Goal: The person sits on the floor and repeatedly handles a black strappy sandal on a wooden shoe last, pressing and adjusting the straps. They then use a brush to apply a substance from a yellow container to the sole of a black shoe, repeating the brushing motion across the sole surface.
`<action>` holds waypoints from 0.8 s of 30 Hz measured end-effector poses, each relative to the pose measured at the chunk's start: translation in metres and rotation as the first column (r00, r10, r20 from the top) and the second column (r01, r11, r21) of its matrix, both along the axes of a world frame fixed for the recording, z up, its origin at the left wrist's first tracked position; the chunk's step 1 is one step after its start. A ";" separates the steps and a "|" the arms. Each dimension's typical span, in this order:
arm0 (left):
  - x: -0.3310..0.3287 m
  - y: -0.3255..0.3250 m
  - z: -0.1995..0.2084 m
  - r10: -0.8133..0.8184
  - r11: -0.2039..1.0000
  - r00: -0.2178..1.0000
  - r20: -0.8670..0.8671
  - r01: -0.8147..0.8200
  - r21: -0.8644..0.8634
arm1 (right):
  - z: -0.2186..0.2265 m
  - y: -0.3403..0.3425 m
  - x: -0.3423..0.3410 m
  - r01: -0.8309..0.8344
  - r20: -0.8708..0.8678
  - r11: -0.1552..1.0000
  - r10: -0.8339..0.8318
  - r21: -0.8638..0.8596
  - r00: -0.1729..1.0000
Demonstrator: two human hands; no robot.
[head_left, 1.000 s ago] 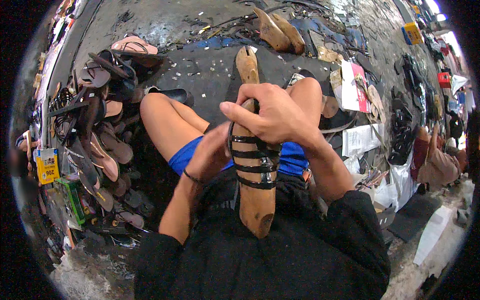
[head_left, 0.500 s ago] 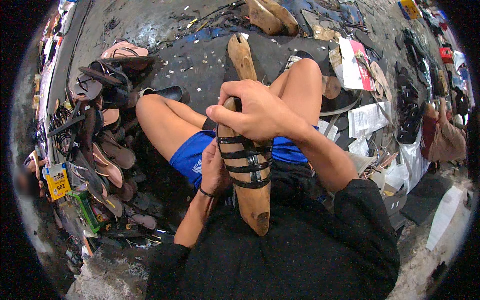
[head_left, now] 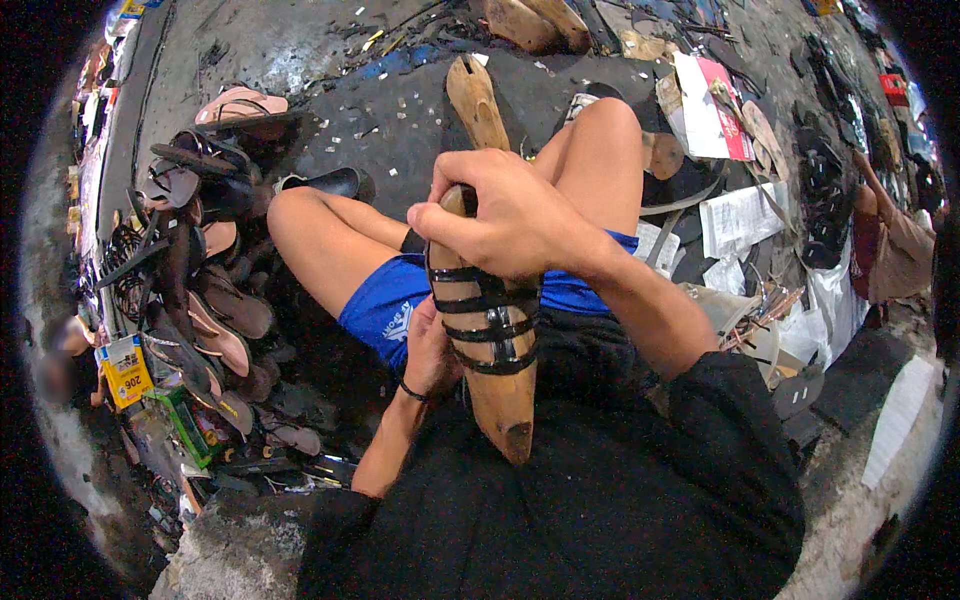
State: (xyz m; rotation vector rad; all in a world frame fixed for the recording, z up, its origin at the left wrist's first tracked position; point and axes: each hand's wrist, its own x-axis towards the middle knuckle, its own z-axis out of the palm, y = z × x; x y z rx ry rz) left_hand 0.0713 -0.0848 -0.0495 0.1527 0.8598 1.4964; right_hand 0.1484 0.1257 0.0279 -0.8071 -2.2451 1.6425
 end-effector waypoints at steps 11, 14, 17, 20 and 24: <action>-0.016 -0.006 0.014 -0.304 0.943 0.925 -0.228 0.258 -0.211 | -0.016 0.004 -0.006 -0.050 0.024 0.999 0.050 0.008 0.998; -0.054 0.025 0.013 -0.194 0.979 0.934 -0.300 0.164 -0.121 | -0.011 0.004 -0.015 -0.048 -0.001 0.997 0.049 0.052 0.999; -0.078 0.076 0.042 -0.218 0.973 0.901 -0.376 0.232 -0.007 | -0.010 -0.009 -0.024 0.019 -0.018 0.988 -0.017 0.151 1.000; -0.101 0.086 0.052 -0.442 0.889 0.739 -0.509 0.436 -0.139 | -0.007 -0.007 -0.020 0.029 -0.072 0.884 0.005 0.466 0.997; -0.101 0.080 0.059 -0.481 0.877 0.786 -0.390 0.438 -0.199 | -0.004 -0.015 0.015 0.346 -0.195 0.790 -0.287 0.506 0.938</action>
